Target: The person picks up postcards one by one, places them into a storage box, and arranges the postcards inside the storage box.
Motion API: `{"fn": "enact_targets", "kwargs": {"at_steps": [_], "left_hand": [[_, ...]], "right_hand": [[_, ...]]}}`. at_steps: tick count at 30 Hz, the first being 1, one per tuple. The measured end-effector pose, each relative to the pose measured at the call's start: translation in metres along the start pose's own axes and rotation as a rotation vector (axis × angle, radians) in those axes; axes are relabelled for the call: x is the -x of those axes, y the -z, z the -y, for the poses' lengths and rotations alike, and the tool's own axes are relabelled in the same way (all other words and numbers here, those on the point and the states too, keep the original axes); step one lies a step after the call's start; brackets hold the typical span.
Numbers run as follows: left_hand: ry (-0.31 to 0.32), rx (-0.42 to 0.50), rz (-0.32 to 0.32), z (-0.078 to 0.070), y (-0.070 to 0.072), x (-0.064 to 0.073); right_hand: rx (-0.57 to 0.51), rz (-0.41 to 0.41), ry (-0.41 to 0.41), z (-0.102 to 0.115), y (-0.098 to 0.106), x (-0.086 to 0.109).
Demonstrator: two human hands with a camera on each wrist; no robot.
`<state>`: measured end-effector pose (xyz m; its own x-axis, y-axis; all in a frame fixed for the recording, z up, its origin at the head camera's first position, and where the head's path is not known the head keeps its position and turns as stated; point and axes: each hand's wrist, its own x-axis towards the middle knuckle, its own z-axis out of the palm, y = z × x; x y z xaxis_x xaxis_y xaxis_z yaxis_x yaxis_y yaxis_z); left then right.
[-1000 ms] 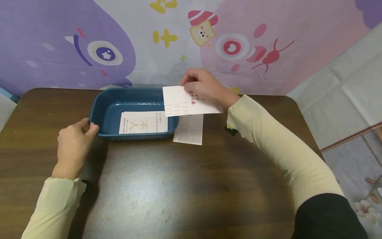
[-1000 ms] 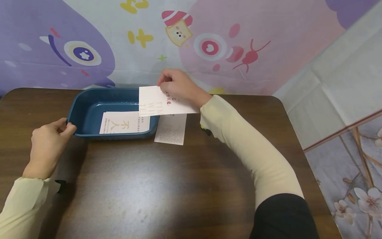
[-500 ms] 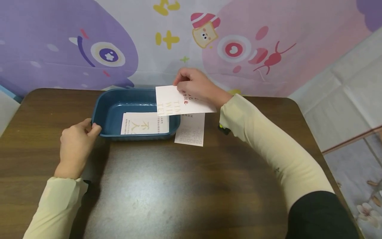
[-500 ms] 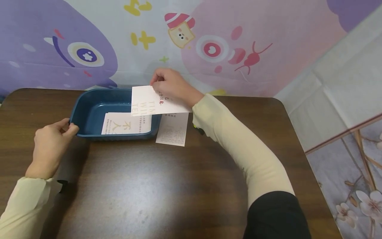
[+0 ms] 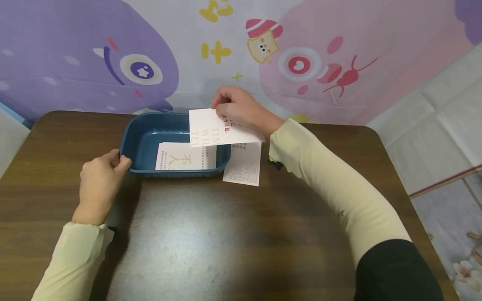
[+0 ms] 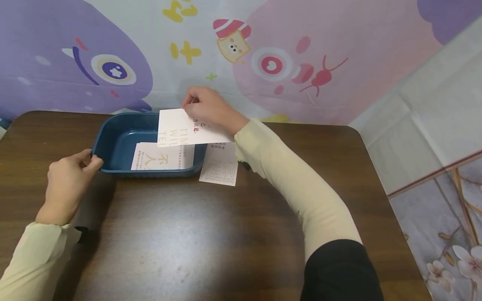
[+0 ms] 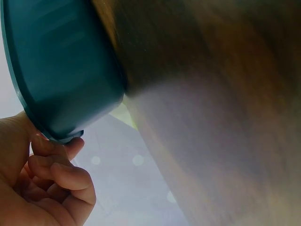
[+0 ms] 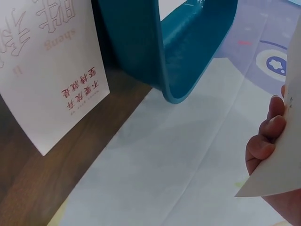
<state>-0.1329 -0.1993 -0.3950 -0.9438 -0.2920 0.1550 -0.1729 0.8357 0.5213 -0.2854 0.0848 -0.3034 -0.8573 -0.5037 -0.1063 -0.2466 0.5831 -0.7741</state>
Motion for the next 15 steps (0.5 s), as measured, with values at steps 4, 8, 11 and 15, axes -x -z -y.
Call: {"fn": "enact_targets", "kwargs": {"at_steps": [4,8,11,15], "left_hand": [[-0.002,-0.002,0.003,0.0,-0.001,0.0],[-0.017,-0.003,-0.013,0.001,-0.002,0.0],[-0.027,-0.002,-0.022,0.0,-0.002,0.0],[-0.032,-0.005,-0.025,-0.001,-0.001,0.0]], "right_hand": [[0.0,0.008,0.008,0.002,-0.003,-0.001],[-0.004,0.011,0.016,0.004,-0.006,-0.003],[0.017,0.005,0.03,0.007,-0.009,-0.005],[0.042,0.01,0.04,0.01,-0.012,-0.008]]}}
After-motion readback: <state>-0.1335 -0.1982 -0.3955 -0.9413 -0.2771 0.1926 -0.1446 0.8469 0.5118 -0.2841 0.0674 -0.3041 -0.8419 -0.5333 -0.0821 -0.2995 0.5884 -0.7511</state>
